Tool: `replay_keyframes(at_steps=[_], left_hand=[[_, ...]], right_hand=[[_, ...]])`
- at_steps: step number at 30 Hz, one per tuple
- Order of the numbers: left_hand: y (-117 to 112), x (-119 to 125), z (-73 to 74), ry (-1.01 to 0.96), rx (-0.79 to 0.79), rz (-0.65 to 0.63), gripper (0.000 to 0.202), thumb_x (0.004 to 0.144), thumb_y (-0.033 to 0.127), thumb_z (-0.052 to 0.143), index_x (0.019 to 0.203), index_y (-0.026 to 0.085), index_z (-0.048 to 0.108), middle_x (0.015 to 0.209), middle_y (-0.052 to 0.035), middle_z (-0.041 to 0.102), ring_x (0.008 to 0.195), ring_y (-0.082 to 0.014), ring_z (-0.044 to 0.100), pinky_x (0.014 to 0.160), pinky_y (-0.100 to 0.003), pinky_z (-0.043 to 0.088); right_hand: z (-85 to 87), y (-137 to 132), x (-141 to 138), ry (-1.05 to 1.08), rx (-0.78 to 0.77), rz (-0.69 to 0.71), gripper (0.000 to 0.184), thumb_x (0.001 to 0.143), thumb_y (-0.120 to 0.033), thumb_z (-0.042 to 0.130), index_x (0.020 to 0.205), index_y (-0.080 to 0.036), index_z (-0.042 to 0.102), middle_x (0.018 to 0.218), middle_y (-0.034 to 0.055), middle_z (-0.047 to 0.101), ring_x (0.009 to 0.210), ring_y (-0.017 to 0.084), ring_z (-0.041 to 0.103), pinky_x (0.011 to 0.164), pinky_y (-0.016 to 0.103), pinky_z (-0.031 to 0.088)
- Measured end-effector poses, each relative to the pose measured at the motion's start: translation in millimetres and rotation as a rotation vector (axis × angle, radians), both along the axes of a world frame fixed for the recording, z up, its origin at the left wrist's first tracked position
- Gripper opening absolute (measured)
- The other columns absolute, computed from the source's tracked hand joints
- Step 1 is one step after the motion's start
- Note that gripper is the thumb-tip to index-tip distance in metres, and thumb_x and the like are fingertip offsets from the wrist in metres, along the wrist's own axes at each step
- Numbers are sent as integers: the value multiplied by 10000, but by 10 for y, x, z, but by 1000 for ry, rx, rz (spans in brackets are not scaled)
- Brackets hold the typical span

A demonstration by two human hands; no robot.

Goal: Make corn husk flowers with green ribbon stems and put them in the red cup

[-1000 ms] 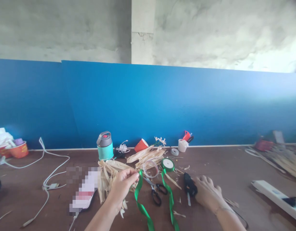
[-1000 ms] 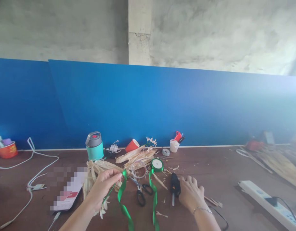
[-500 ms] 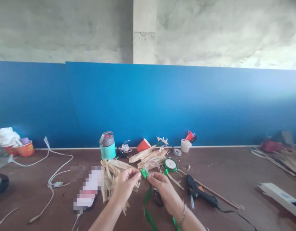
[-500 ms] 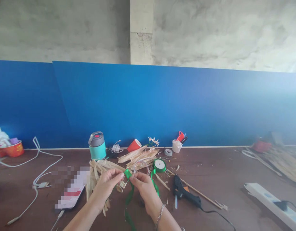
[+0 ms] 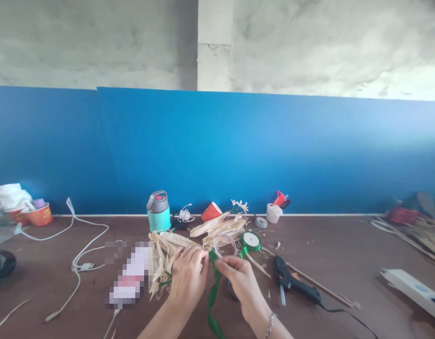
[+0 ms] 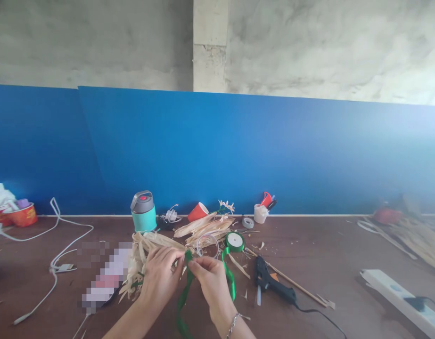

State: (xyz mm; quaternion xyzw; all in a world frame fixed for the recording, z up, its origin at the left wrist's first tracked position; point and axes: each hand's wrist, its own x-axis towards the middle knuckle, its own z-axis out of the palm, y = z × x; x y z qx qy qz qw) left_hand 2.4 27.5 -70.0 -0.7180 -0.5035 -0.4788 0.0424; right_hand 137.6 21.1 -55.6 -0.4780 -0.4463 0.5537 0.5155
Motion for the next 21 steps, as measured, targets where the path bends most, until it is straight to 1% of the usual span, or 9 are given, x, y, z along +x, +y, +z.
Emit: replay_keyframes(at_steps=[2, 4, 8, 12, 15, 18, 21], left_hand=[[-4, 13, -9, 67, 75, 10, 196, 827, 132, 463, 699, 202, 595, 652, -18, 643, 679, -189, 599, 761, -360, 352], [-8, 26, -5, 118, 136, 20, 204, 830, 125, 448, 697, 199, 582, 639, -14, 628, 651, -176, 584, 743, -351, 347], [-5, 53, 14, 203, 214, 32, 194, 825, 112, 446, 693, 190, 564, 623, -9, 603, 630, -166, 562, 722, -345, 344], [7, 68, -12, 266, 245, 41, 227, 822, 101, 461, 615, 183, 504, 578, 6, 553, 595, -152, 527, 697, -335, 343], [6, 59, -58, 309, 251, 31, 241, 826, 96, 457, 604, 185, 488, 574, 8, 534, 591, -151, 509, 691, -334, 344], [4, 40, -94, 356, 260, 6, 233, 835, 82, 421, 648, 185, 517, 609, -8, 555, 603, -160, 507, 711, -350, 351], [15, 31, -111, 397, 272, -29, 262, 823, 41, 379, 666, 182, 534, 623, -28, 564, 617, -174, 511, 706, -359, 361]], right_hand=[[14, -2, -7, 32, -2, 14, 238, 560, -347, 747, 568, -116, 692, 522, 3, 577, 515, 96, 394, 500, 219, 276], [31, -4, -17, 40, -3, 15, 249, 559, -357, 746, 575, -112, 701, 526, 11, 589, 528, 108, 418, 513, 225, 296], [79, -3, -24, -28, 36, -11, 220, 570, -322, 726, 549, -106, 690, 495, -5, 555, 513, 98, 385, 495, 223, 271], [135, 25, 12, -87, 77, -18, 167, 595, -260, 687, 521, -111, 672, 469, -22, 525, 493, 87, 370, 469, 219, 251], [168, 65, 54, -58, 8, 10, 135, 575, -231, 700, 517, -116, 658, 449, -31, 528, 455, 75, 389, 441, 207, 256], [191, 127, 104, 3, -109, 64, 153, 592, -262, 693, 539, -129, 636, 421, -35, 528, 389, 76, 440, 387, 194, 243], [214, 211, 165, 41, -181, 121, 146, 605, -259, 687, 573, -127, 634, 453, -25, 562, 339, 74, 468, 344, 183, 245]])
